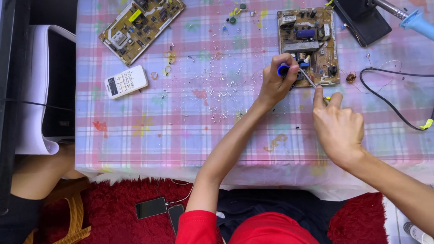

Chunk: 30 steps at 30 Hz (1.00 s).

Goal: The person uses a soldering iron and a screwdriver to work on a circuit board placed on a table. They repeatedly apply heat to specific components and use the screwdriver to adjust or remove parts. The task involves precise hand movements and tool coordination.

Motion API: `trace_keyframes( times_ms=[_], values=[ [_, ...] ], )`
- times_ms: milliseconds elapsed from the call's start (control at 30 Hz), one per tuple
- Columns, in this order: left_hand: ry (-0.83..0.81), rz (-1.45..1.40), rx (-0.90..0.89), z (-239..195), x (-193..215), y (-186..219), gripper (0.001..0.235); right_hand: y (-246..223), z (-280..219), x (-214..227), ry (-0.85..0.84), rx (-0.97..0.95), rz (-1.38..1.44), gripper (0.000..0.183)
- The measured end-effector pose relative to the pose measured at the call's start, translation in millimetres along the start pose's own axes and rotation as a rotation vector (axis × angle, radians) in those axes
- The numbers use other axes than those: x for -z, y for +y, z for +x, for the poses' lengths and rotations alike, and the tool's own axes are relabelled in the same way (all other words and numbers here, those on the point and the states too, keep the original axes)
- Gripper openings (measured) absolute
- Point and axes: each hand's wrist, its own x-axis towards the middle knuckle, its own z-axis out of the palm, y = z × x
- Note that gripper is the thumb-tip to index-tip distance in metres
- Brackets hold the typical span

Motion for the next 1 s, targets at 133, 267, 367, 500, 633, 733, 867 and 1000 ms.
trace_keyframes(
  times_ms=[133,267,367,500,633,733,867,1000],
  values=[
    [0.030,-0.027,0.036,-4.8,-3.8,-5.4,0.017,-11.5,-10.5,-10.2,-0.087,-0.025,0.092,0.056],
    [0.050,-0.137,0.002,-4.6,-5.5,-3.0,0.017,-13.6,-18.0,-15.0,-0.101,-0.046,0.215,0.061],
    [0.108,-0.113,-0.067,-7.3,-10.7,-20.6,0.019,-11.9,-19.1,-11.0,-0.148,-0.086,0.522,0.058],
    [0.182,-0.058,-0.115,-13.1,-14.4,-36.3,0.021,-8.8,-15.2,-4.0,-0.124,-0.159,0.888,0.043],
    [0.071,-0.151,-0.066,-6.4,-7.6,-1.5,0.018,6.9,-4.3,0.0,-0.246,-0.147,1.220,0.041],
    [0.070,-0.150,-0.066,-4.8,-8.7,-3.2,0.018,13.2,0.7,-2.7,-0.414,-0.306,1.358,0.040],
    [0.072,-0.093,-0.076,-10.0,-7.9,-5.7,0.018,8.8,-9.0,-16.7,-0.297,-0.281,1.392,0.038],
    [0.055,-0.068,-0.112,-9.7,-7.4,-7.9,0.017,18.1,-16.7,-19.8,-0.085,-0.120,1.043,0.038]
  ],
)
